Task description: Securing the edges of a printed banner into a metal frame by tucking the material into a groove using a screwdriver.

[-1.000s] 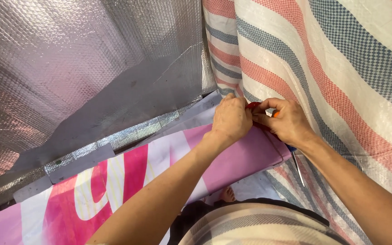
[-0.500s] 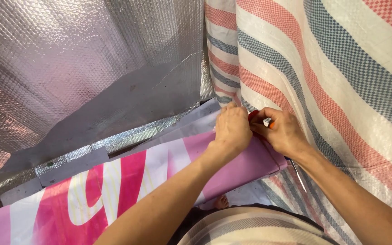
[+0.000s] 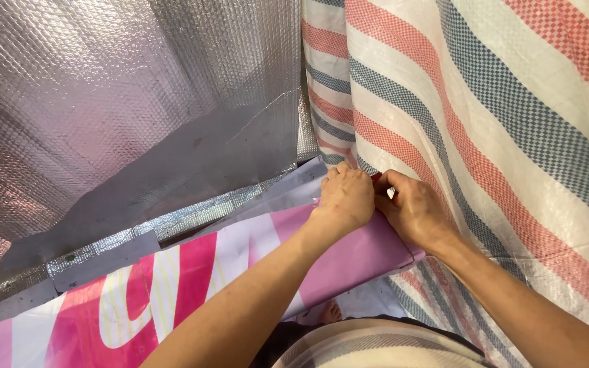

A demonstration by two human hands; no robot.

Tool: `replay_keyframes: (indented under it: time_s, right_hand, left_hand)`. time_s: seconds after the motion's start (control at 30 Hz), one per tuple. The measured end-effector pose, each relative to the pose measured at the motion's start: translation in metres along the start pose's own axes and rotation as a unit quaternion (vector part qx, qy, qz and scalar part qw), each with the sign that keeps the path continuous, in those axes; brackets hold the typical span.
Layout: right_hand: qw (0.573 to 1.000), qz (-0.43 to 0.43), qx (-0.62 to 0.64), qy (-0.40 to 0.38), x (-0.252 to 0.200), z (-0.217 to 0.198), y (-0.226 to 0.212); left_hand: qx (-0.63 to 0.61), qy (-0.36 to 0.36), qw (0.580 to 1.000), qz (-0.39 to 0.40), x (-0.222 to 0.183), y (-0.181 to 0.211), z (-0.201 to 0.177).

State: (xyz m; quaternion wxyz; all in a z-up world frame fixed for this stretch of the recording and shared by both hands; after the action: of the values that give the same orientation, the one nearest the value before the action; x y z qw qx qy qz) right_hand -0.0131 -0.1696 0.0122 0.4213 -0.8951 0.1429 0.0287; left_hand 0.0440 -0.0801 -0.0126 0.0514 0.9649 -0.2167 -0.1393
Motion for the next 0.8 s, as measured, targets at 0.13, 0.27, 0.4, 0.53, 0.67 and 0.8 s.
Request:
replay_keyframes:
  time_s: [0.13,0.27,0.4,0.53,0.67,0.8]
  right_hand:
    - [1.000,-0.020,0.007,-0.013,-0.004,-0.003,-0.008]
    - [0.998,-0.029,0.047,-0.020,0.002,0.000,0.002]
    - [0.992,-0.046,0.113,-0.033,0.010,0.007,0.007]
    - [0.985,-0.035,0.168,-0.033,0.020,-0.003,0.019]
    - [0.963,0.022,0.256,-0.080,0.019,0.006,0.021]
    - [0.967,0.032,0.235,-0.092,0.026,0.010,0.029]
  left_hand:
    - [-0.024,-0.022,0.999,0.026,0.014,-0.004,0.023]
    - [-0.026,-0.038,0.996,0.077,0.028,-0.005,0.047]
    - [-0.073,-0.029,0.991,0.110,0.026,-0.011,0.045]
    - [-0.126,-0.035,0.984,0.121,-0.001,-0.011,0.006]
    - [-0.164,0.001,0.982,0.092,-0.006,-0.019,-0.008]
    - [-0.151,0.020,0.984,0.094,-0.004,-0.023,-0.009]
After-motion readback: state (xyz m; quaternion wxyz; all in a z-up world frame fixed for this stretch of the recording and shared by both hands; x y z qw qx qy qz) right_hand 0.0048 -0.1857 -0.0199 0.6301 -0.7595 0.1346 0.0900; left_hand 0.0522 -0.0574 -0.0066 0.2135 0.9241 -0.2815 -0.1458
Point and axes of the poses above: each hand's wrist, its own x-axis towards the middle knuckle, its own z-axis out of the palm, y = z × x, the point moved 10 cm from there along x, towards the middle knuckle, and after that the axes turned 9 degrees about x, right-handed, at the moved point
